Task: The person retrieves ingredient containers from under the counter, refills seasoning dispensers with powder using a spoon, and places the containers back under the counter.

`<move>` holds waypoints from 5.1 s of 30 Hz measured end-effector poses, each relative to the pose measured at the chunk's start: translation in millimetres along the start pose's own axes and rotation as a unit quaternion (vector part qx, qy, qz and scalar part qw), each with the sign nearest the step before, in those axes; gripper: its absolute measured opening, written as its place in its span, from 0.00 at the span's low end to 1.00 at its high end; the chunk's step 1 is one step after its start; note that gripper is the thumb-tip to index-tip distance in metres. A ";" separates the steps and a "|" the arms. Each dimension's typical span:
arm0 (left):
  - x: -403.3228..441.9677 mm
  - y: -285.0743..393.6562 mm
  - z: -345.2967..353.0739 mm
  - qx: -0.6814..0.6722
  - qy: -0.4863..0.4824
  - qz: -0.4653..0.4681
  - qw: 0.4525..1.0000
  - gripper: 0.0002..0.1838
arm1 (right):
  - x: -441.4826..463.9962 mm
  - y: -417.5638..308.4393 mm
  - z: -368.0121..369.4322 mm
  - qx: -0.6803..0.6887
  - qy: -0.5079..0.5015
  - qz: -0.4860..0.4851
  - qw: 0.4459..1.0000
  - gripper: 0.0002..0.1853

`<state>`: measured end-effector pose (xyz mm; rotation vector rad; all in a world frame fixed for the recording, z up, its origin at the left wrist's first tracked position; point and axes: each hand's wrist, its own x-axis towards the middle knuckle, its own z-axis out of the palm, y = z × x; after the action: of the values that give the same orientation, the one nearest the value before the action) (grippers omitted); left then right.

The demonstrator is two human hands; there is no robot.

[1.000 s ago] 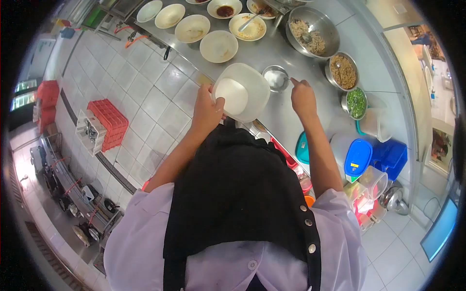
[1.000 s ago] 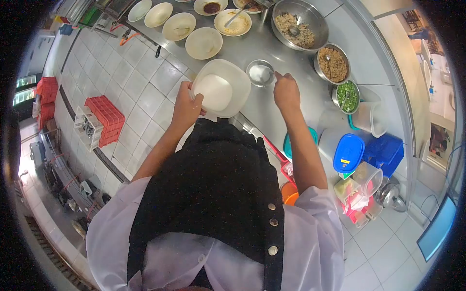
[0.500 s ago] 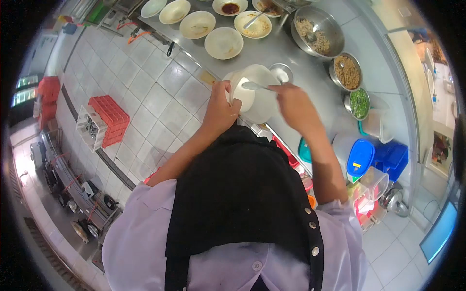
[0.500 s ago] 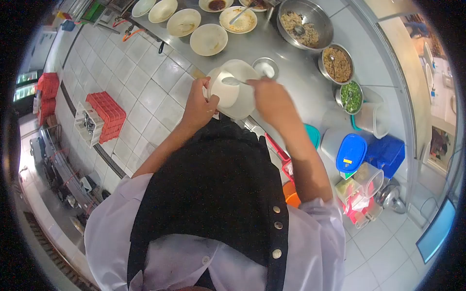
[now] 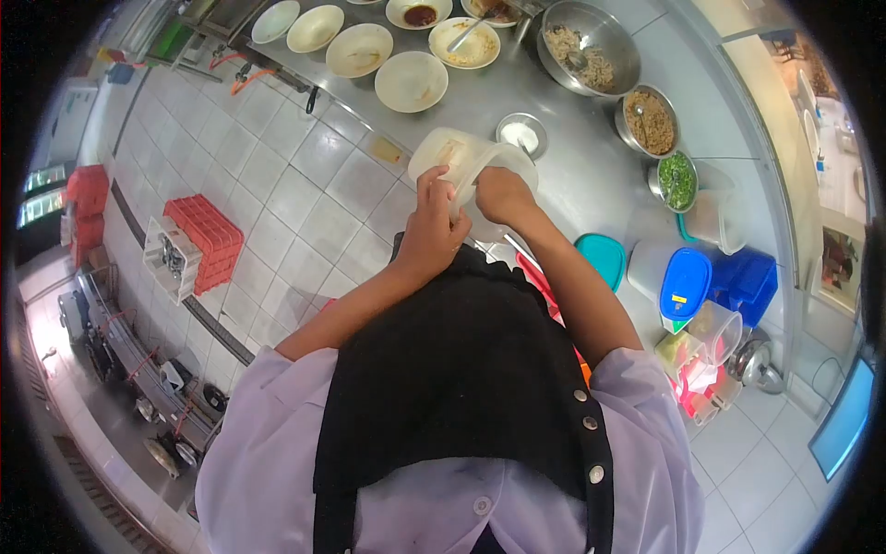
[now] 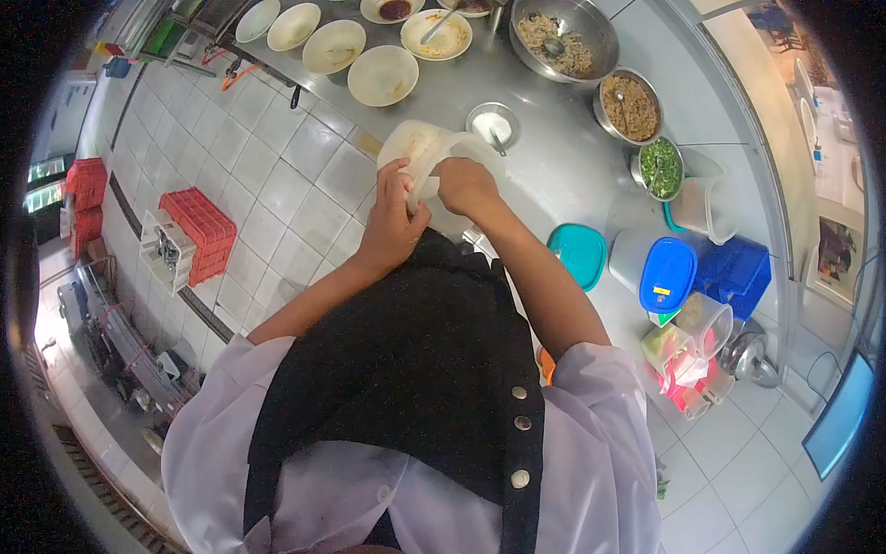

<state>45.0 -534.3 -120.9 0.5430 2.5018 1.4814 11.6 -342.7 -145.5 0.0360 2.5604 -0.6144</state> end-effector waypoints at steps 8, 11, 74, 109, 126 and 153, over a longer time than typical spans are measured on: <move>1.3 -7.9 0.4 -0.070 0.031 -0.043 0.996 0.23 | -5.6 21.6 -6.2 0.197 0.017 -0.065 0.978 0.21; 3.6 -11.2 -0.2 -0.102 0.042 -0.067 0.992 0.27 | -15.6 27.6 -24.3 0.226 0.020 -0.058 0.972 0.21; -8.1 -9.7 9.0 -0.183 0.051 -0.056 0.980 0.41 | -44.2 37.0 -67.7 0.177 0.073 -0.054 0.980 0.16; -12.3 -4.2 21.5 -0.177 0.066 -0.072 0.979 0.31 | -14.8 5.4 5.7 -0.207 0.155 -0.049 0.965 0.11; -12.8 3.9 27.0 -0.203 0.058 -0.070 0.975 0.37 | -25.0 33.4 -16.9 0.191 0.051 -0.032 0.980 0.16; -9.8 -20.8 4.1 -0.342 0.111 -0.185 0.915 0.26 | -45.7 111.2 -46.1 -0.026 0.424 -0.065 0.903 0.20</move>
<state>50.9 -544.0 -141.3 -0.2176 1.8554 2.1531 45.3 -218.9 -134.6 0.1453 3.4473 -0.6810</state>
